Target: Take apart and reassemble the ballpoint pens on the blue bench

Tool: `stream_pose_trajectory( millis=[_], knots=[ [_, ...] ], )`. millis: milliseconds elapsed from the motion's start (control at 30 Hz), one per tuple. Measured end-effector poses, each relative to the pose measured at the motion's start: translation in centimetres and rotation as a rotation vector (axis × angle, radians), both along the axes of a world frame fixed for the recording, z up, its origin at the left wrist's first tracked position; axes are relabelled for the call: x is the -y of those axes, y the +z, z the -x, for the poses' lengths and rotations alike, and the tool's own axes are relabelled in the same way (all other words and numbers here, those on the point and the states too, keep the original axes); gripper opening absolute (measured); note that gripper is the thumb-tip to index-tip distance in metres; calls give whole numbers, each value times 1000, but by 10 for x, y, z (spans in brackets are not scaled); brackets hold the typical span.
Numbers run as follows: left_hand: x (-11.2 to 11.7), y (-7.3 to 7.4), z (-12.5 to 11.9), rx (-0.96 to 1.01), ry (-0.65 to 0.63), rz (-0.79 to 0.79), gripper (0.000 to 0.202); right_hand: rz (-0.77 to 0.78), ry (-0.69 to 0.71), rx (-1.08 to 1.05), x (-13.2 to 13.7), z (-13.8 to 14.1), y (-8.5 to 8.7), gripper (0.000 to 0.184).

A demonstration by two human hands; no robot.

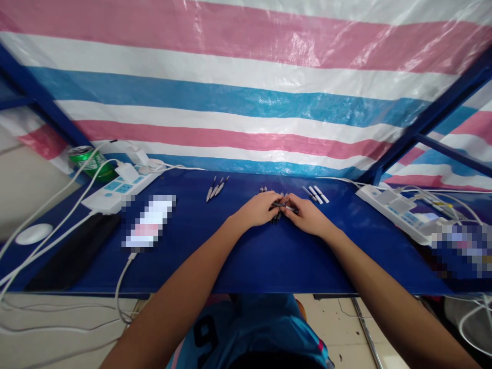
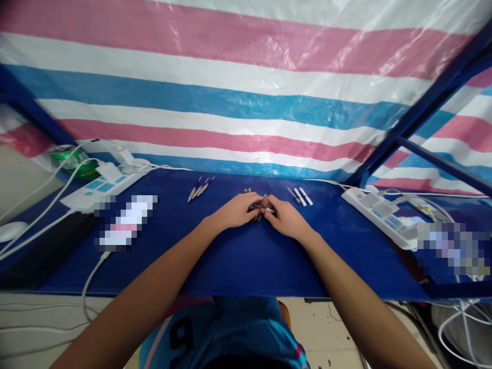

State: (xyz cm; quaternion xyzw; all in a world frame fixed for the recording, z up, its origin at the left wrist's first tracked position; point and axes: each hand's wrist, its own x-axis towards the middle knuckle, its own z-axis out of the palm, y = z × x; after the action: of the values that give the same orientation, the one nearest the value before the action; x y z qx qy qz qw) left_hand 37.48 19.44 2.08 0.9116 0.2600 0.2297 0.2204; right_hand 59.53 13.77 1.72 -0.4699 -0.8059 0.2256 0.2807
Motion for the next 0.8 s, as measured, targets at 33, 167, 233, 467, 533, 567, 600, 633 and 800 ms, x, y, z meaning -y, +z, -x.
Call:
stream_pose_trajectory(
  millis=[33, 167, 233, 467, 533, 567, 600, 633, 800],
  knots=[
    [0, 0, 0, 1, 1, 4, 20, -3, 2, 0, 0, 0, 0, 11],
    [0, 1, 0, -4, 8, 13, 20, -11, 4, 0, -1, 0, 0, 9],
    [0, 1, 0, -7, 7, 8, 20, -7, 1, -1, -1, 1, 0, 9],
    [0, 1, 0, -8, 4, -2, 20, -7, 1, -4, 1, 1, 2, 10],
    [0, 1, 0, -3, 4, -3, 21, -6, 0, -1, 2, 1, 3, 10],
    [0, 1, 0, -2, 4, -5, 21, -7, -1, -1, 2, 1, 3, 10],
    [0, 1, 0, -1, 4, -6, 21, -6, 1, -2, 1, 1, 3, 10],
    [0, 1, 0, 1, 4, -7, 20, -7, 2, -5, 1, 1, 3, 10],
    [0, 0, 0, 6, 1, -1, 22, -14, 5, -2, 1, 1, 4, 8]
  ],
)
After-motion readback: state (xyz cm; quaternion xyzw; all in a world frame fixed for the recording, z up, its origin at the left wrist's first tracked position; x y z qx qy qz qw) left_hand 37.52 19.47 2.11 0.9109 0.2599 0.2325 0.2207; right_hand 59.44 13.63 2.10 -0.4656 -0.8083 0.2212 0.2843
